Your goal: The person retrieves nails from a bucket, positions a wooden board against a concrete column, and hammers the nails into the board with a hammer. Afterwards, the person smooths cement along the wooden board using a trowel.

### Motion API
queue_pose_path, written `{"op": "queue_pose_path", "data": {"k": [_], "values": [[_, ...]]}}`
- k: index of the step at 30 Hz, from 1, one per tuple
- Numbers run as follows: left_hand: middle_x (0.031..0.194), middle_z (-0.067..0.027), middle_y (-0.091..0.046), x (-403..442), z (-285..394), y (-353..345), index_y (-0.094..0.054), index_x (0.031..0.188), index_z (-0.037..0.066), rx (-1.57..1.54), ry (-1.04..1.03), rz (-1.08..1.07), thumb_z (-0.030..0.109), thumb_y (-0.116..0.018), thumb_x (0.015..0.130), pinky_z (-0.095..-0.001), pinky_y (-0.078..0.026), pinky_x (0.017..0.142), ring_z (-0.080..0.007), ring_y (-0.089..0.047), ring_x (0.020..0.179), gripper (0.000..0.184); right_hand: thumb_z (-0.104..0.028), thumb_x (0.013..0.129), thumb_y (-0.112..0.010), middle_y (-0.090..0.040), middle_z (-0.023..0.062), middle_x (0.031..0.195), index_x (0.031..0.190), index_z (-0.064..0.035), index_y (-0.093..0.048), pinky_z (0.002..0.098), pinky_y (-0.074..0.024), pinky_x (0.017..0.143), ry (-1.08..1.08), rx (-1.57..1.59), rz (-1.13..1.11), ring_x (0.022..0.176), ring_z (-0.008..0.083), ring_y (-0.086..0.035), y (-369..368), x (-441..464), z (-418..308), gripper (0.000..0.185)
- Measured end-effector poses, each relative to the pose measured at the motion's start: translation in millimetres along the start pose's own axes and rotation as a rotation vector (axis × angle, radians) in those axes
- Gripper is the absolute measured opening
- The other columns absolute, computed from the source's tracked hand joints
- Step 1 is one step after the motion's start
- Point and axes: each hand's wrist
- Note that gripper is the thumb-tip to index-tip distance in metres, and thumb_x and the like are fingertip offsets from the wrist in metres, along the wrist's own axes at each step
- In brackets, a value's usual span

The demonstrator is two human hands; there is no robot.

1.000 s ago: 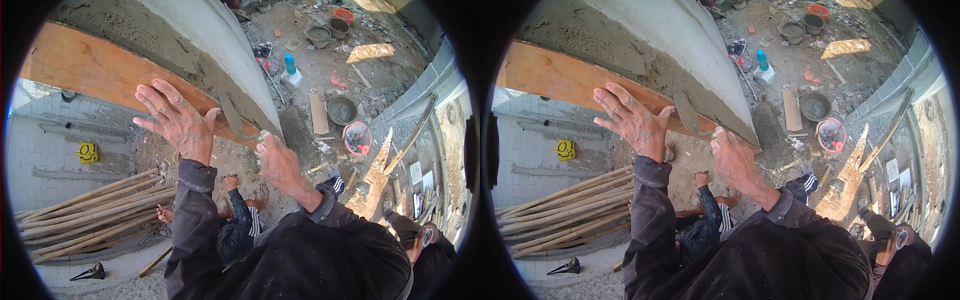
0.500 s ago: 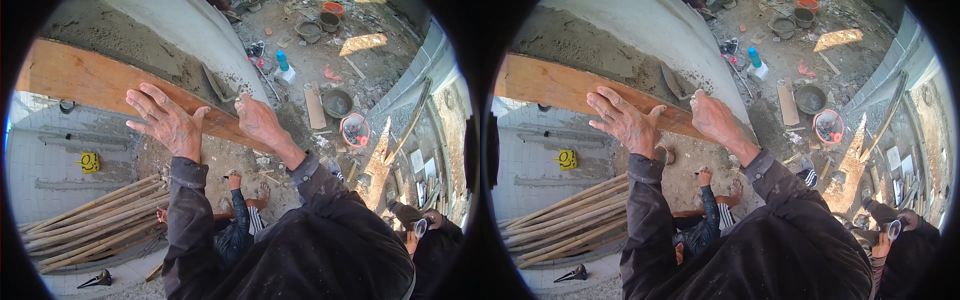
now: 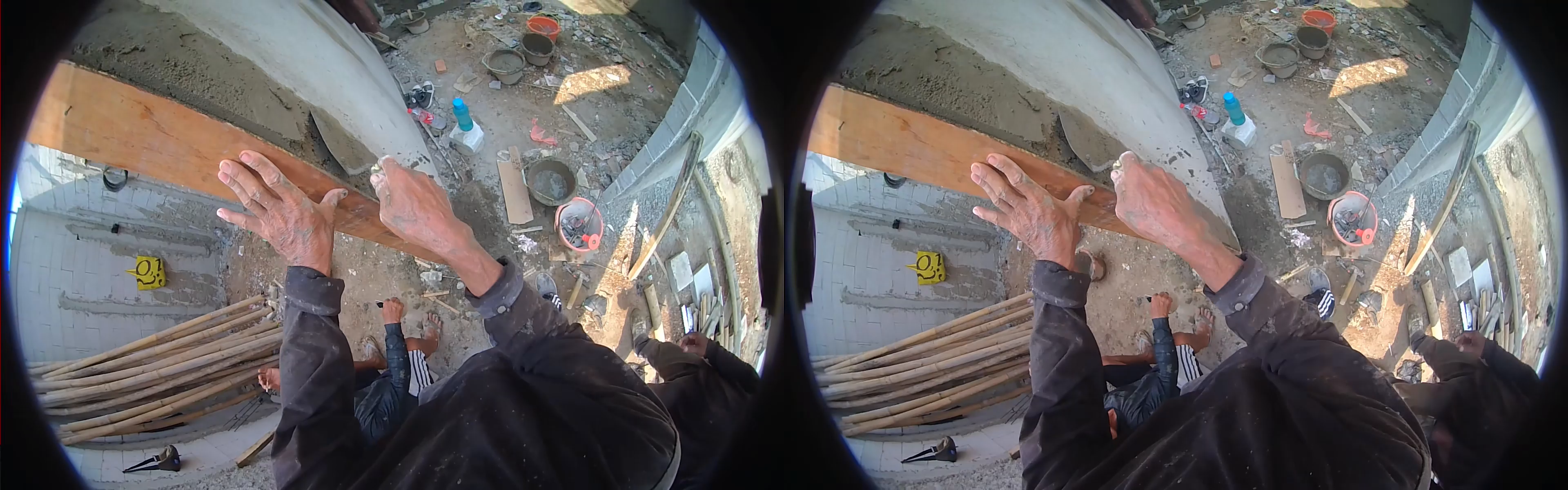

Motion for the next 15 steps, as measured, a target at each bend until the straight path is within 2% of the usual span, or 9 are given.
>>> {"op": "queue_pose_path", "data": {"k": [4, 7, 11, 13, 15], "values": [[0.173, -0.0286, -0.003, -0.3, 0.4, 1.2, -0.002, 0.168, 0.002, -0.001, -0.01, 0.021, 0.056, -0.1, 0.051, -0.0775, -0.011, 0.121, -0.044, -0.003, 0.162, 0.162, -0.023, 0.104, -0.052, -0.069, 0.036, 0.097, 0.111, 0.0045, -0.058, 0.0632, -0.0501, 0.082, -0.12, -0.039, -0.012, 0.093, 0.056, -0.067, -22.3, 44.0, 22.9, 0.029], [0.174, -0.0273, -0.002, 0.1, -3.1, 1.2, -0.001, 0.168, 0.003, 0.022, -0.002, 0.004, 0.059, -0.098, 0.052, -0.0773, -0.017, 0.12, -0.0419, -0.005, 0.163, 0.161, -0.024, 0.104, -0.051, -0.07, 0.0349, 0.096, 0.113, 0.0045, -0.058, 0.0631, -0.0503, 0.083, -0.11, -0.128, -0.054, 0.092, 0.0552, -0.068, -18.6, 69.3, 32.5, 0.03], [0.174, -0.0269, -0.002, 0.7, -5.6, -2.2, -0.002, 0.169, 0.004, -0.005, -0.01, 0.01, 0.059, -0.098, 0.052, -0.0782, -0.016, 0.12, -0.0418, -0.005, 0.163, 0.161, -0.023, 0.103, -0.052, -0.069, 0.0364, 0.098, 0.116, 0.0075, -0.06, 0.0615, -0.0514, 0.085, -0.054, -0.054, -0.038, 0.098, 0.0539, -0.068, -1.2, 15.7, -4.2, 0.035], [0.174, -0.0266, -0.002, -5.5, -5.7, -1.6, -0.002, 0.169, 0.004, -0.011, -0.02, 0.002, 0.059, -0.098, 0.052, -0.0788, -0.015, 0.12, -0.0418, -0.005, 0.163, 0.161, -0.021, 0.102, -0.052, -0.069, 0.0362, 0.097, 0.117, 0.0083, -0.059, 0.0606, -0.0519, 0.085, -0.097, -0.075, -0.042, 0.099, 0.0536, -0.068, -25.9, 17.8, 26.1, 0.033], [0.173, -0.0274, -0.004, -1.2, -6.0, -4.7, -0.003, 0.168, 0.003, -0.006, -0.029, 0.041, 0.06, -0.099, 0.049, -0.0791, -0.012, 0.12, -0.0427, -0.005, 0.163, 0.163, -0.026, 0.106, -0.05, -0.071, 0.0325, 0.094, 0.12, 0.0056, -0.059, 0.0603, -0.0532, 0.084, -0.114, -0.072, 0.005, 0.094, 0.0546, -0.069, -27.8, 43.2, 52.8, 0.036]]}}
Point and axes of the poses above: each hand's wrist, its own x-axis towards the middle knuckle, its own y-axis out of the back of the hand, z = x × y
